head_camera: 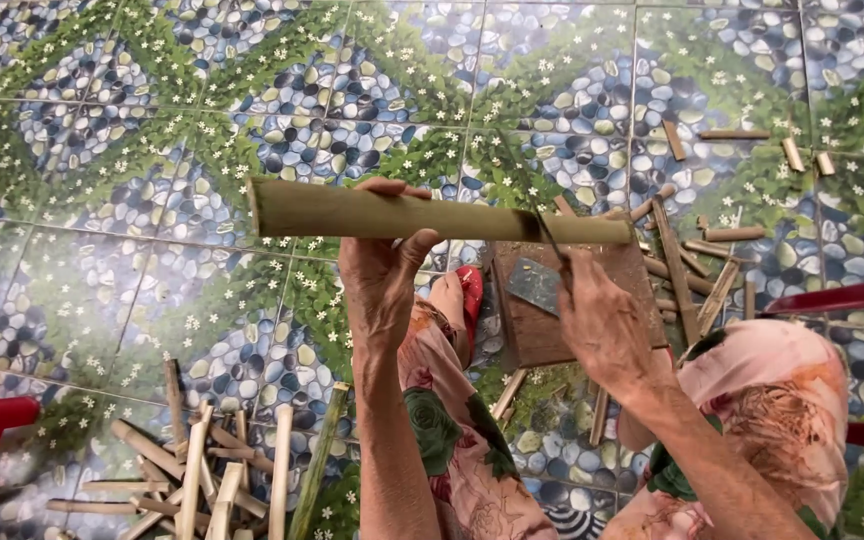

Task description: The person sits on the floor and uses a knife to split and shape a bamboo pole. They repeatedly rotate the pole and shave its surface to create a flat, tapered section.

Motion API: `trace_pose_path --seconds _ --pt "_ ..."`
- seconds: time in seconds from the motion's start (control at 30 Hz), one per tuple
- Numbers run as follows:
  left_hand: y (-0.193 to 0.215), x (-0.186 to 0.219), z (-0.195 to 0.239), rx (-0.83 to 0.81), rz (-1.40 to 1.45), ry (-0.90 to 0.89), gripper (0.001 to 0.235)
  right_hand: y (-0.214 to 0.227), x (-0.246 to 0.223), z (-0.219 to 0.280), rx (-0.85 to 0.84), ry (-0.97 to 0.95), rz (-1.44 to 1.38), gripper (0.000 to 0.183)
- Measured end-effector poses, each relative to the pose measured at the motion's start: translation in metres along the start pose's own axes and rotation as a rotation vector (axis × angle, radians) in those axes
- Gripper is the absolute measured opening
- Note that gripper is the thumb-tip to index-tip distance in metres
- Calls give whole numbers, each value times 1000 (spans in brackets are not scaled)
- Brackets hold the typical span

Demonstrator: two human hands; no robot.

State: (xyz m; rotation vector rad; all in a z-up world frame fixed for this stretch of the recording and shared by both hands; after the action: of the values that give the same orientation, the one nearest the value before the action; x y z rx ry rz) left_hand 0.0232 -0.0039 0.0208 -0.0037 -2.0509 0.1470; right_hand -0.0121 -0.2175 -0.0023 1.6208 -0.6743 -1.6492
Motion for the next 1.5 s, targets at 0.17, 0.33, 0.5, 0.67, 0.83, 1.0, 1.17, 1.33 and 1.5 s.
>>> trace_pose_path --seconds 0.17,0.33,0.5,0.67,0.83,1.0,1.17,1.33,1.5 --pt "-10 10 6 -76 -23 -16 36 6 -14 9 -14 73 122 28" --pt "-5 1 2 -71 -30 -30 37 -24 99 3 -165 -105 272 18" --pt "-4 3 5 -88 -36 -23 37 -22 42 2 -140 -87 286 24" --pt "-1 -7 4 -53 10 -6 41 -30 69 3 -159 -62 448 15" --pt "6 -18 4 -15 46 -15 42 -51 91 -6 -62 0 167 14" --pt "10 -30 5 43 147 49 46 -107 232 -42 -81 -226 -23 22" --pt "-22 -79 12 -49 88 150 52 -88 175 -46 -52 -112 -172 20" --pt "-64 -102 27 -136 -24 318 47 -60 122 -44 -149 -208 301 23" --pt "-68 -133 37 296 167 503 27 -77 133 -39 -210 -159 -9 21"
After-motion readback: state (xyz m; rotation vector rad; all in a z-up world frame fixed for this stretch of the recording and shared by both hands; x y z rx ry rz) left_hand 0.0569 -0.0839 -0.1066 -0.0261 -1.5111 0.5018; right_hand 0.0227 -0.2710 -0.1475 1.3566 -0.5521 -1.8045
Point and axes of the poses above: each hand's wrist, its own z-axis away from the middle knuckle, its own y-axis out of the back of the hand, x = y × z, the point moved 3 cm from there along -z, towards the middle knuckle, and after that the axes turned 2 degrees about -x, right-handed, at the moved point
